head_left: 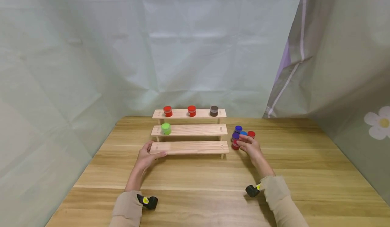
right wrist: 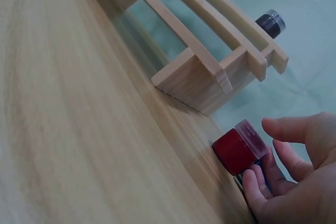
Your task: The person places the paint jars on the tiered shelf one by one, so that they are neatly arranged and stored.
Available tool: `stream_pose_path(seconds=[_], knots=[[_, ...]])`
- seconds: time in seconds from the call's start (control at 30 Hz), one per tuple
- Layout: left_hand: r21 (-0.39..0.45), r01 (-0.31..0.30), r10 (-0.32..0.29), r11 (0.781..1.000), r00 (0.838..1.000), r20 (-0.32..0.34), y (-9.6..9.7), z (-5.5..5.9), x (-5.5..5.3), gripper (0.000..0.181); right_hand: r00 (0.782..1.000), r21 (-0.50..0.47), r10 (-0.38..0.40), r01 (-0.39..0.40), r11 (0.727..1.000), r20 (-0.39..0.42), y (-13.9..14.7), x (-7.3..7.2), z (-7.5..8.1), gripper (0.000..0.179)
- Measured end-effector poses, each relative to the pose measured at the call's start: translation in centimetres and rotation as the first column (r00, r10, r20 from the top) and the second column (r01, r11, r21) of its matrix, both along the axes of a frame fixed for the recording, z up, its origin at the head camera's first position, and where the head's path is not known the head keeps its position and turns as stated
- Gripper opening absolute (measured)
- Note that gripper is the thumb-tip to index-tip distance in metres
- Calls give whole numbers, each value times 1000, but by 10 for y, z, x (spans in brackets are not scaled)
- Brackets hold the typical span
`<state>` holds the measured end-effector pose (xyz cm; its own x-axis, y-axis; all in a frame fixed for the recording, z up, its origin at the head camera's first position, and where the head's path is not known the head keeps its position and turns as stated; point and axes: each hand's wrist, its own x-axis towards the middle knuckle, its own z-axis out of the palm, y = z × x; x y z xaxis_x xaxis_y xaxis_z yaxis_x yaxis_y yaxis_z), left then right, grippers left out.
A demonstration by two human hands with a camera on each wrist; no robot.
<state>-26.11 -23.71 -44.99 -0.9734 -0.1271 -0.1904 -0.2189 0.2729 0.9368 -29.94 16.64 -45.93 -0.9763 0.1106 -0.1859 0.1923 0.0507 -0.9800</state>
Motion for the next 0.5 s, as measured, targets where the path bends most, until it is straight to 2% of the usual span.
stream_pose_path(seconds=[0.5], knots=[[17, -5, 5, 1000, 1000, -1, 0, 0, 1, 99, 999, 99, 45, -42, 994, -25, -4, 2, -4, 57]])
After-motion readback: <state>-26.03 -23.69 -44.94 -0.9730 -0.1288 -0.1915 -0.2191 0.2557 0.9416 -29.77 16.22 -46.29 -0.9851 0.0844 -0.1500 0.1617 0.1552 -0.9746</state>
